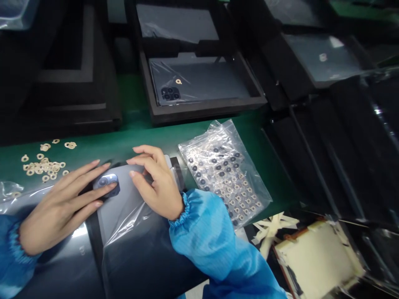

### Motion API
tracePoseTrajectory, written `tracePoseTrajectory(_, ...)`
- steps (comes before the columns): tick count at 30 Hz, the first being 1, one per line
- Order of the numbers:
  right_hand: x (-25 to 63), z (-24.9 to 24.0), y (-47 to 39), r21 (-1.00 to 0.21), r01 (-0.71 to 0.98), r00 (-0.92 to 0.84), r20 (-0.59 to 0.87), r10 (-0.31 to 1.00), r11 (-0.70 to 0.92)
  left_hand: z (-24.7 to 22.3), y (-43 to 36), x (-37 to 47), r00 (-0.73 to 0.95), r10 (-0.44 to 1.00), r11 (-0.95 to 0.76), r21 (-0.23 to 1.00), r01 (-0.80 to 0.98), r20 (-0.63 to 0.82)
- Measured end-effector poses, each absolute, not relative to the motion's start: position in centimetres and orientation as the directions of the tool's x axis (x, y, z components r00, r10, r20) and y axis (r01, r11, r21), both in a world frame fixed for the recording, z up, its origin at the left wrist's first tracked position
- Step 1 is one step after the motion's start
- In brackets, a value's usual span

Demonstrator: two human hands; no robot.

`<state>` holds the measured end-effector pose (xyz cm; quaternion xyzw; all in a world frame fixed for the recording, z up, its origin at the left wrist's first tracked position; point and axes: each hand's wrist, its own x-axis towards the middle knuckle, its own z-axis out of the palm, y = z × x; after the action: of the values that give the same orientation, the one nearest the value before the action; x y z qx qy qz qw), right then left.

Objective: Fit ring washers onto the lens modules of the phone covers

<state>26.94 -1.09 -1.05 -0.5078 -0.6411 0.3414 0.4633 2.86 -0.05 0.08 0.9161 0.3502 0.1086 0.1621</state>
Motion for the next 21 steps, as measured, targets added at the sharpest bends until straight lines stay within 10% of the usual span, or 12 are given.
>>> tracePoseTrajectory(21, 27.1, -0.97, -1.11, -0.888, 0.355, -0.137, 0.259, 0.956, 0.291, -0.27, 0.49, 2.71, 0.782, 0.618, -0.765, 0.294, 0.573, 0.083)
